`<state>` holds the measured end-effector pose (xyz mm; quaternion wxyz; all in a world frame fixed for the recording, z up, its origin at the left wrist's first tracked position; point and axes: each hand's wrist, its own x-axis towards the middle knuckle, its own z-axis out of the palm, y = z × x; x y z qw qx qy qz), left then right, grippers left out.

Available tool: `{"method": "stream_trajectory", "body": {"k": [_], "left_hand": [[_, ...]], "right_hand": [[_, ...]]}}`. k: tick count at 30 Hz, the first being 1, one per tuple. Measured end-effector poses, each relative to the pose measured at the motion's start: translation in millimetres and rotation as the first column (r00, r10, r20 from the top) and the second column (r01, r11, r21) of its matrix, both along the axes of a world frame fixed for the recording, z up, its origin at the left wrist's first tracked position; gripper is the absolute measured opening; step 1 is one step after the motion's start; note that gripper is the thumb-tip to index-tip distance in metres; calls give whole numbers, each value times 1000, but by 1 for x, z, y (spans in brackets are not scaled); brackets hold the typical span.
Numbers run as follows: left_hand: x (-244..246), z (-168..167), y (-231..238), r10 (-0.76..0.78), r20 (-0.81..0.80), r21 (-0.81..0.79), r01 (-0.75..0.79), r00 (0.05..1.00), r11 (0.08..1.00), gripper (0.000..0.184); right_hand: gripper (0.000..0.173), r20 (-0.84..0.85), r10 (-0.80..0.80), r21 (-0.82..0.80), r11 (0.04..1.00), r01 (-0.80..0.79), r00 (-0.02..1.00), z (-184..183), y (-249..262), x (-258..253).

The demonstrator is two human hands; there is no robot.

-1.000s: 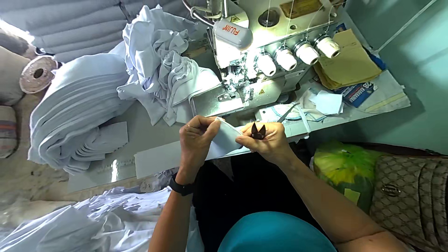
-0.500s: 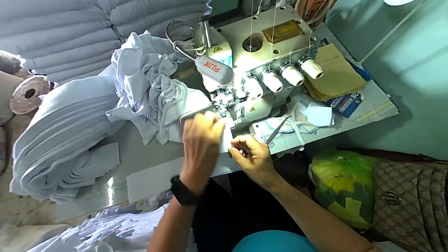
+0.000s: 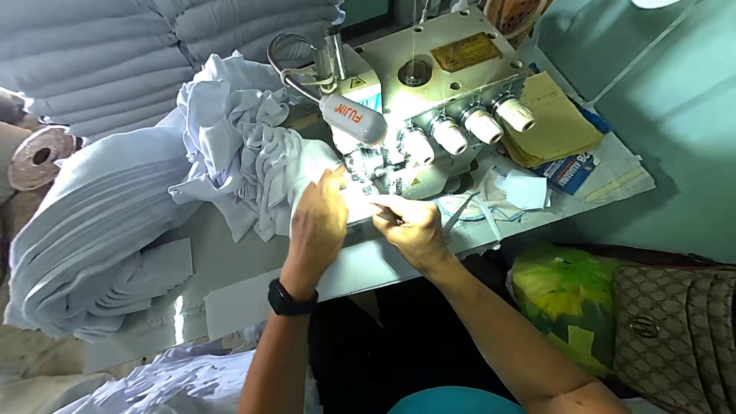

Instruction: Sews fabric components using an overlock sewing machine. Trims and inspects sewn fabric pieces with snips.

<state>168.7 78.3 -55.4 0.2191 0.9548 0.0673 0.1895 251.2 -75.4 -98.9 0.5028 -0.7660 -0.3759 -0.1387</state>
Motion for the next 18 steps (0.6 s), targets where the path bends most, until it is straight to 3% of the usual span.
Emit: {"method": "stream_trajectory", "body": {"k": [3, 6, 8, 11, 14, 18], "left_hand": [[16, 5, 31, -16, -22, -77, 15, 1000, 997, 25], [47, -3, 64, 20, 84, -261, 2, 996, 965, 31], [53, -15, 80, 58, 233, -446, 54, 971, 894, 33], [34, -32, 80, 153, 363, -665, 141, 919, 733, 29], [-18, -30, 50, 145, 337, -664, 126, 930, 737, 33], [-91, -55, 33, 228, 224, -424, -116, 948, 898, 31]], "right_hand": [[15, 17, -15, -30, 999, 16, 1000, 3, -1, -4], [12, -190, 193, 129, 977, -170, 963, -12, -14, -18], [16, -340, 266, 130, 963, -236, 902, -21, -31, -20], [17, -530, 112, -24, 989, -147, 840, -22, -71, -6], [9, -613, -8, -118, 990, -82, 790, -21, -95, 5], [22, -475, -86, -340, 936, -93, 876, -31, -96, -3]]}}
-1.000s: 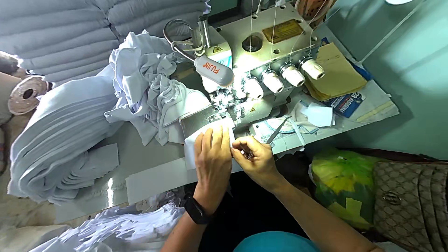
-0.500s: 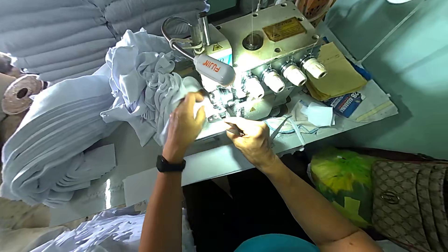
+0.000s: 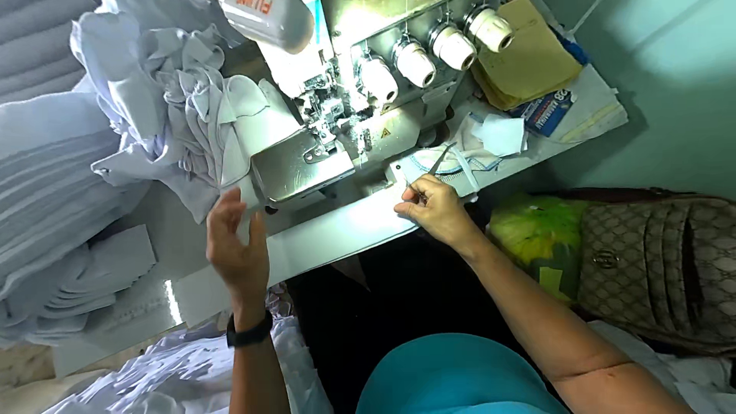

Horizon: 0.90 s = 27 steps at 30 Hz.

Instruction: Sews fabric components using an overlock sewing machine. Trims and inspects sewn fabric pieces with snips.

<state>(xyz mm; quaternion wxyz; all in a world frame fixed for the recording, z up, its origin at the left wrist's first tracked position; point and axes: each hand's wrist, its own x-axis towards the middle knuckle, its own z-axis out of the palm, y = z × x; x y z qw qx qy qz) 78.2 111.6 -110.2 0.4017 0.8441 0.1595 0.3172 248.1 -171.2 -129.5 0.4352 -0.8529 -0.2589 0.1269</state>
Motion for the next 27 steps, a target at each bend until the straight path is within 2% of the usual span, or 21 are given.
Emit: {"method": "stream_trajectory", "body": {"k": [4, 8, 11, 13, 15, 17, 18, 19, 21, 22, 23, 25, 26, 27], "left_hand": [[-66, -31, -8, 224, -189, 204, -185, 956, 961, 25], [-88, -52, -17, 317, -278, 280, -239, 907, 930, 24], [-90, -52, -21, 311, -265, 258, -244, 913, 935, 18], [-90, -51, -21, 300, -233, 264, -236, 925, 935, 15], [-95, -48, -14, 311, -222, 329, -229, 924, 916, 14], [-107, -41, -1, 363, -228, 378, -261, 903, 888, 19], [-114, -36, 5, 374, -244, 378, -268, 894, 886, 25], [-123, -32, 12, 361, -272, 359, -254, 892, 898, 34], [-138, -30, 22, 291, -322, 322, -185, 901, 929, 53], [-142, -29, 26, 255, -338, 313, -148, 906, 938, 59], [-144, -29, 30, 230, -346, 312, -119, 910, 943, 59], [-146, -27, 39, 212, -320, 304, -112, 923, 946, 41], [-146, -27, 48, 239, -279, 249, -170, 930, 953, 31], [-144, -26, 60, 311, -201, 122, -292, 929, 949, 26]], "right_hand": [[28, 86, 57, -197, 980, -39, 995, -6, 8, -5], [25, 140, 109, -265, 962, -69, 984, -11, 0, -1], [29, 286, 30, -392, 916, 89, 958, -8, -14, 8], [34, 314, -63, -416, 888, 197, 947, -2, -12, 13], [34, 319, -81, -293, 939, 179, 944, 10, 5, 1], [21, 243, 9, 24, 1000, -15, 970, 23, 22, -18], [12, 148, 81, 249, 962, -116, 986, 30, 31, -24], [14, 55, 178, 460, 869, -183, 983, 42, 38, -27], [20, -13, 334, 714, 663, -225, 942, 72, 39, -17], [18, -38, 339, 779, 599, -185, 940, 82, 32, -6], [16, -84, 298, 808, 579, -110, 951, 86, 22, 6], [9, -172, 114, 769, 636, 61, 979, 87, 9, 22], [10, -166, 40, 732, 675, 96, 985, 84, 9, 25], [15, -134, 1, 689, 719, 93, 991, 78, 12, 26]]}}
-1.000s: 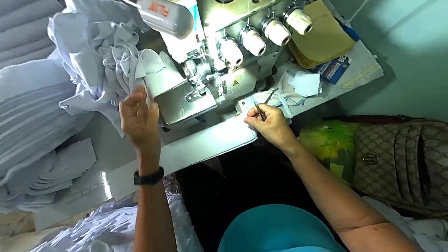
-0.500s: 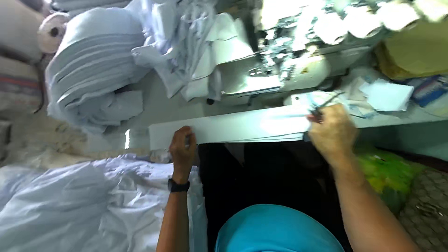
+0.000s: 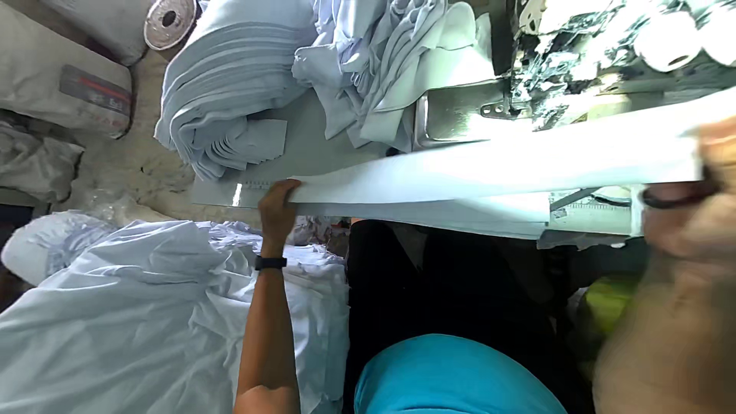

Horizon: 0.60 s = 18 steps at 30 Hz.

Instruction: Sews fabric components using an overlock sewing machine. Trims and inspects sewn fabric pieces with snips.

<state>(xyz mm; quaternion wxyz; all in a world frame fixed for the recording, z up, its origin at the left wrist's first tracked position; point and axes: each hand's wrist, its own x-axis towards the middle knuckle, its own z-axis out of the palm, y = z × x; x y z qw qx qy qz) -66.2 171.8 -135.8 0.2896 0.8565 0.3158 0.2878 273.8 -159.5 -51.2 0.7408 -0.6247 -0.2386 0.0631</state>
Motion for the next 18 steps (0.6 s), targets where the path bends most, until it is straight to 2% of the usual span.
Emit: {"method": "stream_trajectory", "body": {"k": [1, 2, 3, 4, 5, 6, 7, 8, 10, 11, 12, 13, 15, 17, 18], "left_hand": [[1, 4, 11, 152, 175, -177, -120, 973, 977, 25], [3, 11, 22, 308, 380, -374, -160, 872, 914, 23], [7, 21, 31, 436, 544, -525, -115, 718, 844, 21], [11, 32, 39, 483, 651, -582, -23, 586, 813, 23], [16, 43, 42, 469, 731, -573, 72, 495, 817, 26], [23, 51, 42, 389, 810, -513, 212, 439, 832, 31], [34, 58, 38, 279, 858, -442, 341, 432, 830, 34], [46, 63, 29, 148, 856, -395, 441, 496, 806, 31], [75, 68, -8, -165, 687, -368, 535, 707, 760, 19], [94, 73, -32, -298, 567, -336, 546, 768, 767, 13], [115, 77, -55, -412, 464, -300, 576, 785, 760, 6], [135, 79, -75, -504, 408, -282, 630, 761, 724, 3], [162, 75, -99, -643, 340, -265, 726, 687, 635, 9], [178, 72, -109, -685, 325, -286, 758, 652, 586, 11], [183, 74, -112, -672, 327, -317, 747, 664, 584, 8]], "right_hand": [[21, 26, -10, -57, 998, 12, 1000, -7, 4, -4], [25, 57, 3, -124, 992, 4, 998, -16, 8, -12], [24, 89, 35, -180, 984, -19, 995, -28, 10, -20], [19, 129, 85, -237, 970, -52, 988, -42, 13, -28], [13, 176, 152, -310, 946, -92, 972, -55, 15, -33], [13, 221, 223, -386, 914, -125, 950, -66, 18, -36], [19, 245, 297, -455, 876, -162, 923, -72, 21, -38], [24, 227, 361, -489, 845, -214, 905, -73, 24, -39], [23, 158, 433, -449, 832, -326, 887, -65, 27, -40], [17, 140, 460, -391, 840, -378, 877, -59, 29, -41], [13, 135, 485, -317, 847, -426, 864, -53, 31, -43], [13, 137, 510, -246, 848, -470, 849, -47, 32, -44], [19, 165, 537, -150, 842, -518, 827, -40, 34, -47], [22, 215, 529, -115, 849, -516, 821, -37, 33, -48], [22, 234, 517, -108, 856, -506, 823, -37, 33, -48]]}}
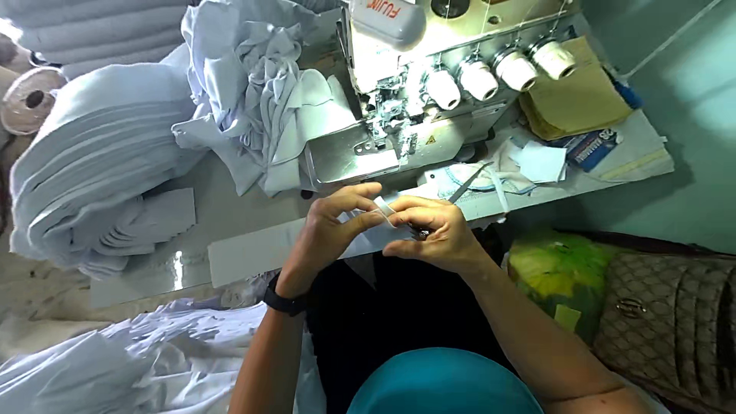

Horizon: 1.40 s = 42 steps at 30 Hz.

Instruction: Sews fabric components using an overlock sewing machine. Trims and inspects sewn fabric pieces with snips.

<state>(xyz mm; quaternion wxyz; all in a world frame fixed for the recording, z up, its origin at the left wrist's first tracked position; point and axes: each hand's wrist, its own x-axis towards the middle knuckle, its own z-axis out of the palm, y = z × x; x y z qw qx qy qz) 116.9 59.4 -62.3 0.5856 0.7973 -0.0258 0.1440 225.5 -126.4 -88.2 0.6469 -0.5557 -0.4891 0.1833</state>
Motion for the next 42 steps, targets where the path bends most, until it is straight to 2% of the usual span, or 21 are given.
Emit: {"method": "stream_trajectory", "body": {"k": [4, 8, 11, 13, 15, 16, 18, 22, 24, 25, 27, 29, 30, 31, 33, 35, 37, 39, 42], "left_hand": [[6, 10, -7, 135, -37, -72, -138, 990, 988, 3], [5, 11, -5, 231, 47, -88, -226, 972, 970, 6], [7, 3, -8, 266, 118, -142, -249, 957, 958, 9], [8, -2, -10, 291, 149, -190, -262, 945, 946, 12], [11, -5, -9, 312, 188, -220, -270, 931, 937, 15], [14, -3, -6, 311, 215, -198, -271, 926, 942, 17], [23, 4, 3, 279, 272, -40, -279, 921, 960, 19], [45, 11, 21, 142, 296, 344, -244, 945, 906, 19], [54, 10, 21, 114, 277, 494, -244, 954, 835, 11], [55, 11, 16, 137, 256, 588, -266, 957, 763, 9], [49, 11, -6, 245, 254, 756, -350, 936, 553, 16], [38, -5, -37, 364, 295, 834, -424, 883, 352, 23], [35, -17, -46, 410, 327, 839, -461, 852, 290, 27], [33, -27, -50, 436, 340, 831, -484, 833, 276, 30], [34, -35, -46, 440, 322, 787, -495, 839, 369, 31], [35, -30, -39, 426, 283, 740, -478, 859, 472, 29], [38, -22, -28, 407, 249, 720, -449, 879, 529, 28], [42, -13, -16, 373, 198, 713, -394, 906, 580, 29], [50, 2, 9, 318, 96, 684, -295, 943, 667, 29]], "right_hand": [[14, 45, -52, 4, 999, 51, 998, -4, -4, 2], [13, 90, -127, 31, 992, 125, 988, -4, -12, 6], [10, -77, -114, 11, 993, 116, 990, -5, -13, 7], [4, -253, -102, -22, 995, 100, 962, -5, -10, 3], [5, -360, -118, -28, 993, 116, 925, -4, -3, -2], [7, -381, -140, -27, 990, 140, 914, -3, 2, -4], [10, -358, -212, -30, 976, 215, 910, -2, 11, -7], [13, -156, -422, -58, 907, 418, 893, -18, 28, -8], [10, -107, -489, -66, 872, 484, 866, -26, 30, -9], [8, -75, -504, -60, 864, 501, 861, -28, 29, -10], [6, 1, -510, -46, 859, 509, 860, -30, 24, -11], [6, 66, -524, -38, 849, 527, 849, -30, 21, -10], [6, 83, -535, -33, 842, 539, 841, -30, 22, -8], [5, 92, -546, -28, 835, 550, 833, -29, 24, -6], [5, 95, -561, -15, 825, 565, 822, -26, 29, -3], [6, 109, -562, -4, 825, 566, 820, -21, 32, 1], [7, 151, -559, -8, 824, 566, 815, -16, 35, 5], [10, 224, -563, -17, 814, 580, 796, -10, 39, 12], [14, 386, -586, -33, 763, 646, 712, -6, 47, 22]]}}
